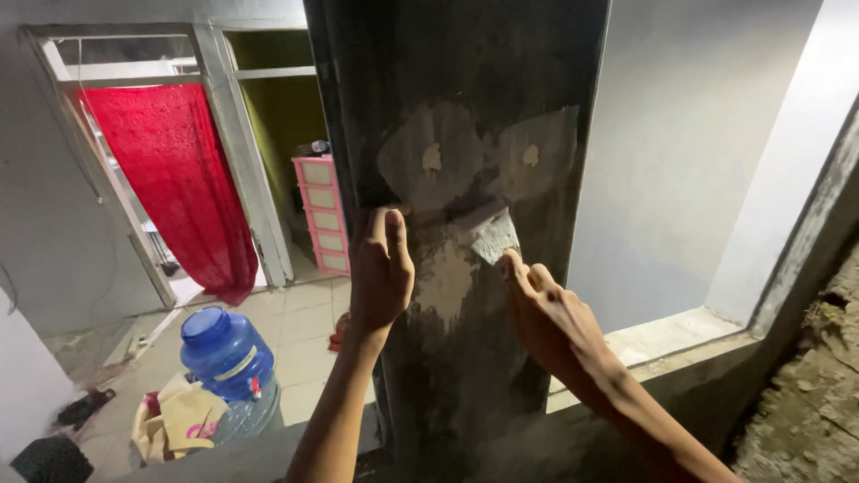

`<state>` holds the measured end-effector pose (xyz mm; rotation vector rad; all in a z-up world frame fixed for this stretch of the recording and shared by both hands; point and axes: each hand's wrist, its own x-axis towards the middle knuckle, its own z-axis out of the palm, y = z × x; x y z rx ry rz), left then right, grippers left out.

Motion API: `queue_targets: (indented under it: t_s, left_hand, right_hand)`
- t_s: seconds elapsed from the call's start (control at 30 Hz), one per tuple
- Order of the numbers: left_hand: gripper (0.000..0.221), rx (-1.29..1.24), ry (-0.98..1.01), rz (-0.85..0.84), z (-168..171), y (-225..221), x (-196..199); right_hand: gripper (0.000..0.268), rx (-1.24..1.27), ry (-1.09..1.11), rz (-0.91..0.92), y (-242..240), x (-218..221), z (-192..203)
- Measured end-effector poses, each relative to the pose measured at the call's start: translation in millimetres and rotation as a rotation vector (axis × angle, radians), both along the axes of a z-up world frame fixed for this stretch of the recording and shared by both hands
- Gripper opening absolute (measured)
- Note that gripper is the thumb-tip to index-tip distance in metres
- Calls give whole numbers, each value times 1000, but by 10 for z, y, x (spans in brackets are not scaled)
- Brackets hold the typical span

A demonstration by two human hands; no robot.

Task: The person scoops a white substance from a bucket with a putty knife and applies it to a wall, spreading it across the surface.

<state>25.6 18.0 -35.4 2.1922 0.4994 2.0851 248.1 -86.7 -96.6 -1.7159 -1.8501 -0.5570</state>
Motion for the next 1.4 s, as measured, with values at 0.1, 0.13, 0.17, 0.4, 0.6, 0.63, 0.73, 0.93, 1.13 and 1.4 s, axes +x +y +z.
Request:
queue_targets:
  t_s: [0.1,0.13,0.17,0.4,0.6,0.63,0.73,0.93,1.13,1.4]
  left_hand:
    - [50,-96,-15,-14,64,-15,-42]
    - [50,-87,-29,-15,98,-24,-48]
    - [50,-78,-40,-11,129,-36,-74]
    - [49,-29,-73,-8,270,-34,-118]
    - [47,-26,-29,-2,258,48,-106]
    - [47,-21,-30,6,268,61,-90]
    - [46,-27,-19,30,252,3,-103]
    - [49,-35,13,40,242,26,-95]
    - [52,-82,17,18,298,18,-109]
    - [50,22,-4,-6,440,75,-105]
  right_hand:
    - [60,91,68,7,-163,-209,173]
    - [61,201,73,72,-155,-258,235]
    - [62,310,82,141,-116,-308,288]
    - [62,597,43,343,575,-333,581]
    - [73,482,-138,72,827,-241,405]
    - [73,482,-162,30,844,-241,369]
    - [75,426,-194,-56,758,-255,229]
    - [78,320,-174,-51,452,-220,-6]
    - [54,216,-355,15,12,-138,216]
    - [47,336,-38,136,-125,-520,1310]
